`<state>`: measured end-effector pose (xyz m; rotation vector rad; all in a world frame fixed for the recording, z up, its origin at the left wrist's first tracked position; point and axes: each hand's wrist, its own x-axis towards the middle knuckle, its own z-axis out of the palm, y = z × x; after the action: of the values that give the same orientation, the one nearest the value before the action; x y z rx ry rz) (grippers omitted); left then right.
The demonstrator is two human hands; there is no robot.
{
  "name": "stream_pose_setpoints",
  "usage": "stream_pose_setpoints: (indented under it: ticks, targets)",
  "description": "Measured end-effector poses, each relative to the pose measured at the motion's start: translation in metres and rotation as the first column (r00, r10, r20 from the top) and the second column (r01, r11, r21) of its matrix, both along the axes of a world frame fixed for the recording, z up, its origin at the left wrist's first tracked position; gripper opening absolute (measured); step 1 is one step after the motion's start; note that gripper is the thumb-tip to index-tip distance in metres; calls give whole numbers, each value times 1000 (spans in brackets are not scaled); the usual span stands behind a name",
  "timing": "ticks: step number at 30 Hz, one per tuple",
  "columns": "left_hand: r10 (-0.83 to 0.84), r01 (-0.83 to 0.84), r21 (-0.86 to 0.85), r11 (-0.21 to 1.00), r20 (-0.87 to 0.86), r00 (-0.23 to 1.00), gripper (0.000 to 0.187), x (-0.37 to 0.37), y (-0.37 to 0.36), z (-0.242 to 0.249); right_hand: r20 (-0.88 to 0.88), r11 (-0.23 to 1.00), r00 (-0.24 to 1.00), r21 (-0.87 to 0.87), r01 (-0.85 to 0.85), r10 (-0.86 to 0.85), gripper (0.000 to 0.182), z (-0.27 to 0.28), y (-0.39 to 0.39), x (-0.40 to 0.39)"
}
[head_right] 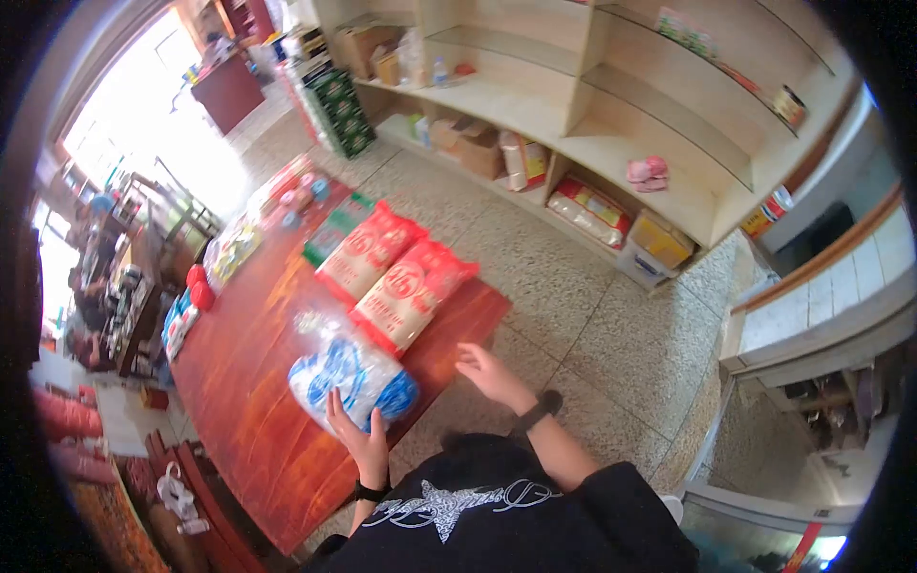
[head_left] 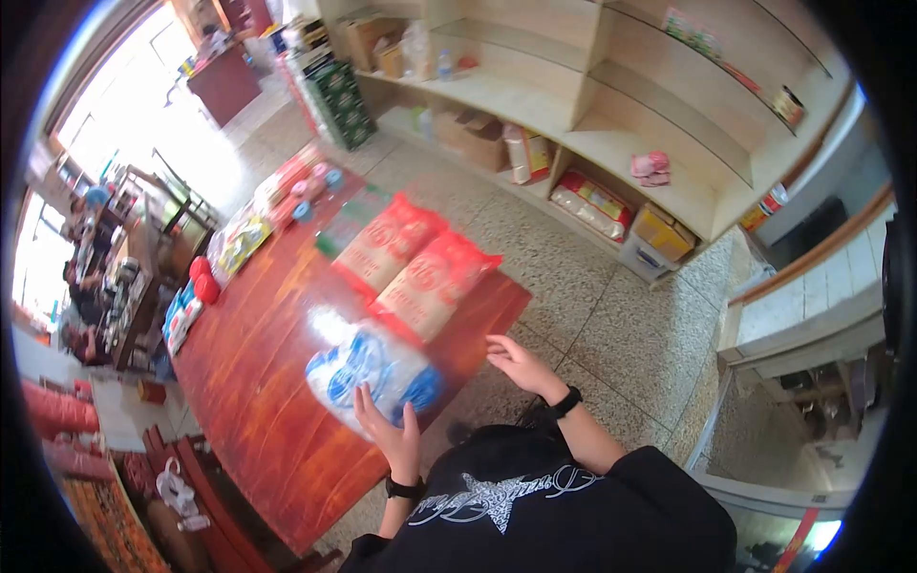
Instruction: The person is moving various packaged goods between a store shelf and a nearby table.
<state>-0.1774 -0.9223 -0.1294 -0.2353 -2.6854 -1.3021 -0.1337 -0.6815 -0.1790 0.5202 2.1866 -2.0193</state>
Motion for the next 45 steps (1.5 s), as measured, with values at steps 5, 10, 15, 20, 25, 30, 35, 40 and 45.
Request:
stream_pose_setpoints:
  ticks: [5, 10, 15, 20, 25, 30, 35, 40, 45]
  targets:
    - [-339, 339, 126, 932, -23, 940, 57, 10, 116, 16, 73, 956, 959, 130, 263, -274, 34, 15, 115, 97]
    - [-531, 513, 253, 820, 5, 847, 57, 28, 213, 1, -16, 850, 883, 264, 456, -469, 34, 28, 196, 164]
    - [-746, 713, 281, 643, 18, 666, 56, 54, 307, -2, -56, 756, 786, 239, 610, -616, 30, 54, 241, 225]
    - [-819, 795, 261, 548, -25, 573, 56, 64, 374, 11, -75, 652, 680, 227, 724, -729, 30, 66, 268, 266]
    - [-871, 863, 219, 455, -95, 483, 44, 64, 427, 13, -121, 568, 614, 275, 776, -780, 28, 36, 292, 284]
    - [-899, 863, 303, 404, -43, 435, 41, 29, 480, 9, -75, 601, 604, 56, 797, -794, 27, 35, 327, 242]
    - [-874, 835, 368, 409, -106, 474, 37, -16, 534, 13, -135, 605, 607, 55, 794, -783, 27, 53, 388, 192]
    - [-815, 854, 332, 400, -297, 498, 31, -91, 596, 41, -244, 559, 556, 63, 827, -795, 29, 69, 454, 114]
    - [-792, 825, 378, 419, -292, 536, 31, -155, 644, 37, -256, 611, 685, 313, 727, -682, 36, 80, 499, 48]
